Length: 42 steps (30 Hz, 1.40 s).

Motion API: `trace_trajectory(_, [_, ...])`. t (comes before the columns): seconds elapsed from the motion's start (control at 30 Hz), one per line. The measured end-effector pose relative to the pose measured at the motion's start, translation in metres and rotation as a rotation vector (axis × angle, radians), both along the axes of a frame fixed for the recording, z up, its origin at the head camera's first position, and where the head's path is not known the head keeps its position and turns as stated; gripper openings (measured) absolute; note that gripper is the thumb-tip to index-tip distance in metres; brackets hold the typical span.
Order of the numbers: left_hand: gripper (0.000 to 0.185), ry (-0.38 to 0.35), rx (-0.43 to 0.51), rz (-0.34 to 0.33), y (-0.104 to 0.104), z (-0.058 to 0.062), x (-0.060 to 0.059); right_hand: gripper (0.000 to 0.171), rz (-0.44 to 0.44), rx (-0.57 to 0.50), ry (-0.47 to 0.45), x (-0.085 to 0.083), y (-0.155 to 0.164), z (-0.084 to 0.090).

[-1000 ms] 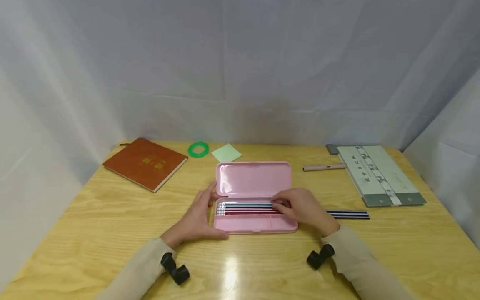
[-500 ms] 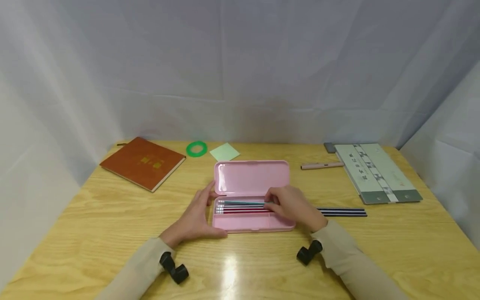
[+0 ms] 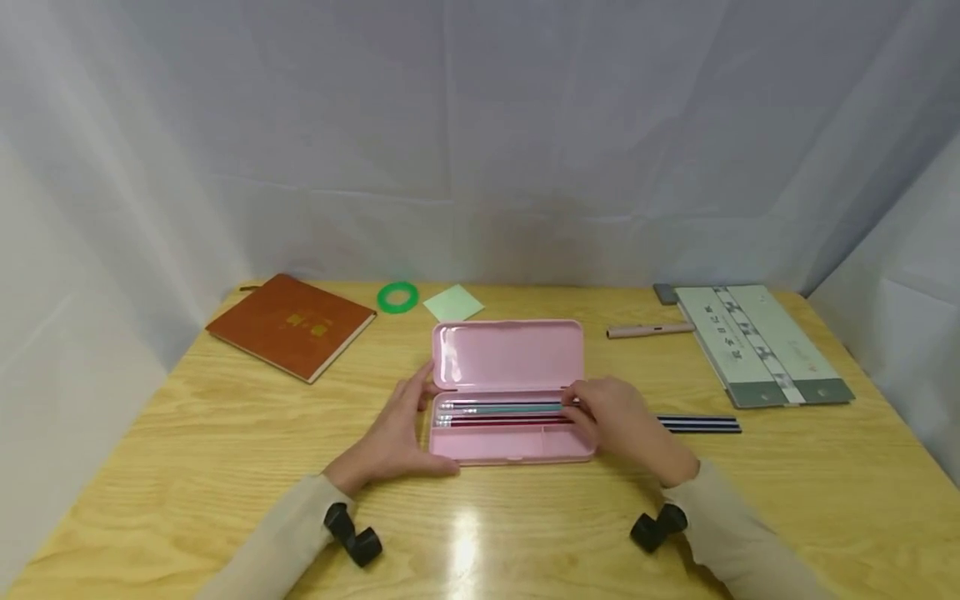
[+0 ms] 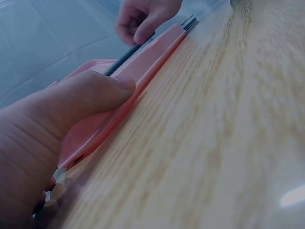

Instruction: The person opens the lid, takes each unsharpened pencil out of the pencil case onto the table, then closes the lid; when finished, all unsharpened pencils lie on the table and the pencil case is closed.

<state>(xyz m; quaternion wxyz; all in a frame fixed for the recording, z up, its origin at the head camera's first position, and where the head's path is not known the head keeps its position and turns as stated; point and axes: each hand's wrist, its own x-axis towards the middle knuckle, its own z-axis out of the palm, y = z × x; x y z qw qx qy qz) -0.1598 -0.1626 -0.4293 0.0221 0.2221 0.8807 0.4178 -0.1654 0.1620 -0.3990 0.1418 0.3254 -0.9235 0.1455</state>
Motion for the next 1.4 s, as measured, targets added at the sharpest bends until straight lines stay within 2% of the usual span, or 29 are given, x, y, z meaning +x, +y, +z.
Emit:
trace_trajectory(0.17, [0.14, -0.012, -0.009, 0.012, 0.0, 0.0, 0.0, 0.008, -0.051, -0.091, 0.002, 0.012, 0.042, -0.004])
trace_trajectory(0.33, [0.141, -0.01, -0.02, 0.016, 0.0, 0.002, -0.001, 0.016, -0.099, -0.155, 0.01, 0.029, 0.086, -0.008])
trace_trajectory(0.5, [0.142, 0.004, -0.028, 0.024, -0.001, 0.004, -0.002, 0.021, -0.151, -0.174, 0.002, 0.044, 0.12, -0.011])
trace_trajectory(0.63, [0.143, 0.009, -0.036, 0.021, -0.001, 0.004, -0.003, 0.021, -0.161, -0.177, -0.017, 0.049, 0.139, -0.016])
trace_trajectory(0.87, [0.142, 0.012, -0.023, 0.008, 0.001, 0.001, -0.003, 0.024, -0.137, -0.198, -0.066, 0.05, 0.148, -0.024])
trace_trajectory(1.07, [0.143, 0.022, -0.033, 0.012, -0.001, 0.002, -0.002, 0.028, -0.183, -0.155, -0.05, 0.045, 0.145, -0.023])
trace_trajectory(1.2, [0.142, 0.024, -0.031, 0.014, -0.001, 0.002, -0.002, 0.032, -0.187, -0.116, -0.083, 0.039, 0.138, -0.019])
trace_trajectory(1.4, [0.142, 0.019, -0.016, 0.001, 0.0, 0.001, -0.003, 0.028, -0.087, -0.162, -0.165, 0.029, 0.128, -0.017])
